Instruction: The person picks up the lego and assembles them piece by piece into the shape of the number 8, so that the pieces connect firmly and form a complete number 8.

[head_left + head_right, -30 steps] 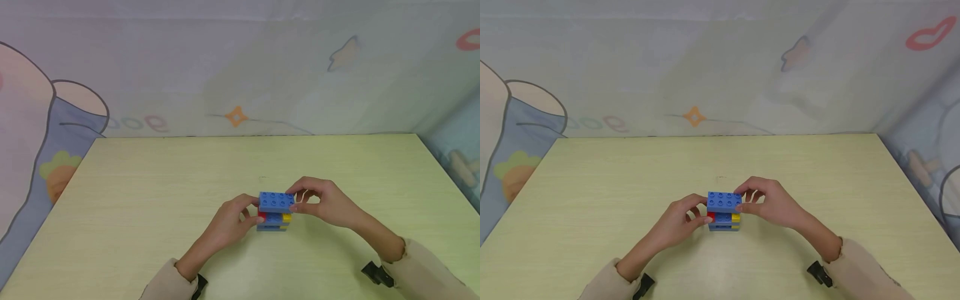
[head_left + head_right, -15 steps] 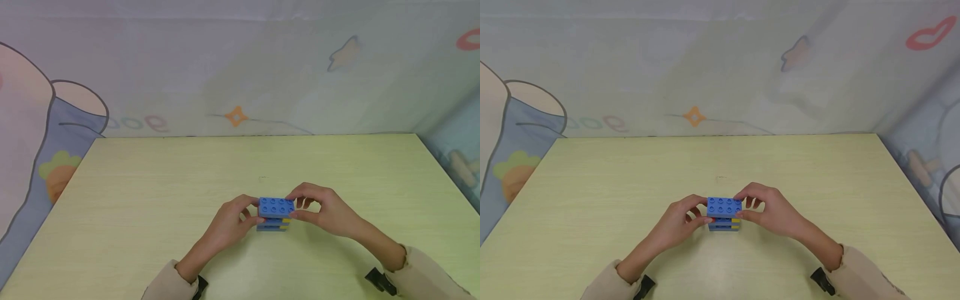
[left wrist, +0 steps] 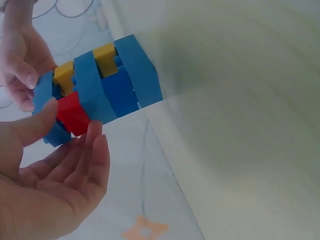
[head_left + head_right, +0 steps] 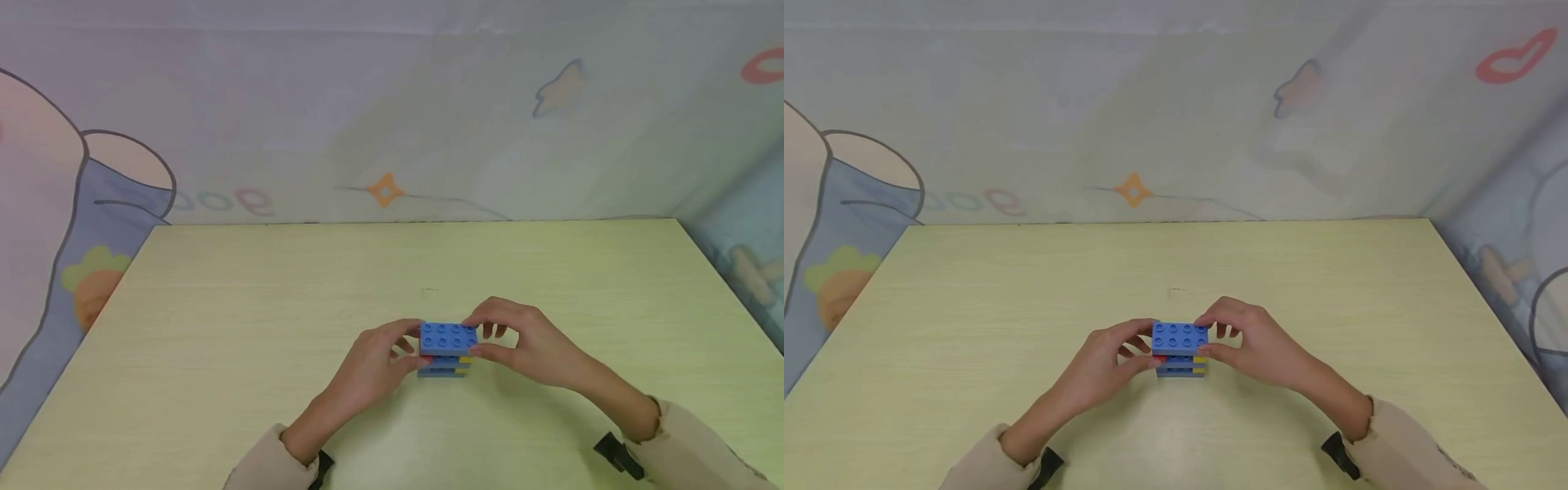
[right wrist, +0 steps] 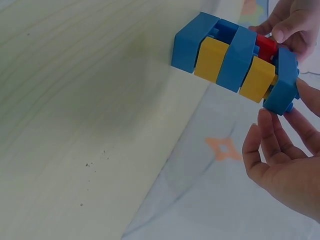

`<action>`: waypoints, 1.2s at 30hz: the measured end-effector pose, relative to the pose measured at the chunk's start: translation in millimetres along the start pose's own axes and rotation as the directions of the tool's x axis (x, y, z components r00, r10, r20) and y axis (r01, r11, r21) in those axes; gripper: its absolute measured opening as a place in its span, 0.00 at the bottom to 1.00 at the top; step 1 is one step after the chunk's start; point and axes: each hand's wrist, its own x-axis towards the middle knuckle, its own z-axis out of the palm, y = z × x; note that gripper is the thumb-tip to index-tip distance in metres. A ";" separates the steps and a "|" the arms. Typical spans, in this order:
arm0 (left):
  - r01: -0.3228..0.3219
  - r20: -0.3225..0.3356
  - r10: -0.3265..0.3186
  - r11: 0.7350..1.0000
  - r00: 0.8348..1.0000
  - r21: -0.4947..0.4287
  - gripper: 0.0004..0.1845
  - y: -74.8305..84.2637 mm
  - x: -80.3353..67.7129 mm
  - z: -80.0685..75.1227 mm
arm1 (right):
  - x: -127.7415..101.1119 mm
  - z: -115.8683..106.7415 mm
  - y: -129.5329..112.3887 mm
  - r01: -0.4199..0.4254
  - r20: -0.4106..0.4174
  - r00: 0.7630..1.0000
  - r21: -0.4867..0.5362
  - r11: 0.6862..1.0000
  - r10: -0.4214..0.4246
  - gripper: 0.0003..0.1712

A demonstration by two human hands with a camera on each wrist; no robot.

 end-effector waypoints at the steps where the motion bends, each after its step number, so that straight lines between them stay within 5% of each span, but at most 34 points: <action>1: 0.004 0.014 -0.004 1.000 1.000 -0.013 0.22 0.3 0.0 -1.5 | 0.4 -0.1 -0.1 0.004 0.001 1.000 -0.006 1.000 -0.004 0.17; 6: 0.007 0.060 -0.004 0.998 0.998 -0.060 0.22 1.8 0.3 -7.7 | 1.5 -0.9 -1.2 -0.014 0.014 1.000 -0.023 1.000 0.014 0.18; 14: -0.050 0.042 0.052 0.998 0.998 -0.046 0.18 -0.3 1.4 -8.0 | 1.8 -0.4 -1.3 -0.034 0.019 0.999 -0.029 0.999 0.034 0.18; 36: 0.009 0.044 -0.007 0.998 0.999 -0.054 0.18 0.1 -1.1 -3.6 | 0.5 -0.5 1.9 -0.061 0.030 0.998 -0.013 0.998 0.061 0.18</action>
